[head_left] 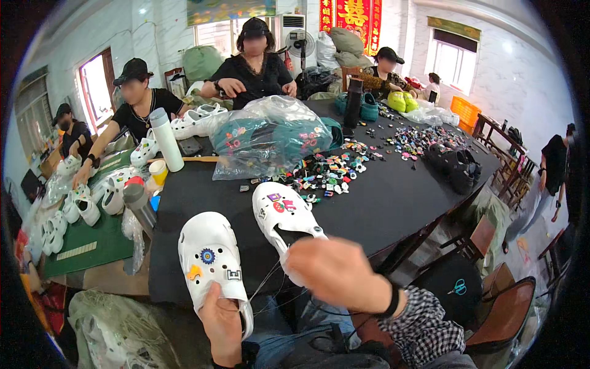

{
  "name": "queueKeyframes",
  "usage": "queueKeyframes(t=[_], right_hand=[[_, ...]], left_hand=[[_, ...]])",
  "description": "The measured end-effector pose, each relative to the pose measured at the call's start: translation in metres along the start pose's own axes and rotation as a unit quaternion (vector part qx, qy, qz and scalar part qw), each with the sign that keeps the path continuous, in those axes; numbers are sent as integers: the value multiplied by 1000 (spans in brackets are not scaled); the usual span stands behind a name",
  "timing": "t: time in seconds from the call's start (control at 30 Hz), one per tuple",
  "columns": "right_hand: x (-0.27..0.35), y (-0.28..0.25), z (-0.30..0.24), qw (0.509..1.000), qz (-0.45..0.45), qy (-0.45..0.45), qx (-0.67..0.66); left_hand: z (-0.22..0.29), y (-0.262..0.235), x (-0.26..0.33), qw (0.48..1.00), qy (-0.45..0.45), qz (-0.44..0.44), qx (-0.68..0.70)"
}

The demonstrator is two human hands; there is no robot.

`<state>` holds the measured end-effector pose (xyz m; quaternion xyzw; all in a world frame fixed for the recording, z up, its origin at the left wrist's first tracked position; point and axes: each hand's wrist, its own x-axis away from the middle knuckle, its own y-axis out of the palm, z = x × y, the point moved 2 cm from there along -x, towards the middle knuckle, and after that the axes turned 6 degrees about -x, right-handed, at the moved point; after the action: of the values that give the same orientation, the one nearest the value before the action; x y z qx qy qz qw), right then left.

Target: Decorating white rubber shoes with various colorful charms.

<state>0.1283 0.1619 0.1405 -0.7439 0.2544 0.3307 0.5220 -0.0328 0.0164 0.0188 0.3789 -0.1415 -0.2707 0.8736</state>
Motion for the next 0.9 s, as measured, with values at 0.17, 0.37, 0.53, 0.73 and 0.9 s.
queueKeyframes(t=[0.17, 0.37, 0.53, 0.73, 0.9], right_hand=[[29, -40, 119, 963, 70, 261, -17], [55, -79, 226, 929, 0, 367, 40], [35, -66, 269, 913, -38, 405, 35], [31, -43, 302, 911, -15, 410, 49], [46, -32, 308, 859, -80, 444, 241]], left_hand=[[0, 3, -4, 1000, -14, 13, 17], [5, 14, -4, 998, -46, 19, 32], [3, 13, -6, 998, -39, 48, 14], [-2, 9, -5, 997, -54, 44, 24], [1, -8, -7, 974, -125, -111, 156]])
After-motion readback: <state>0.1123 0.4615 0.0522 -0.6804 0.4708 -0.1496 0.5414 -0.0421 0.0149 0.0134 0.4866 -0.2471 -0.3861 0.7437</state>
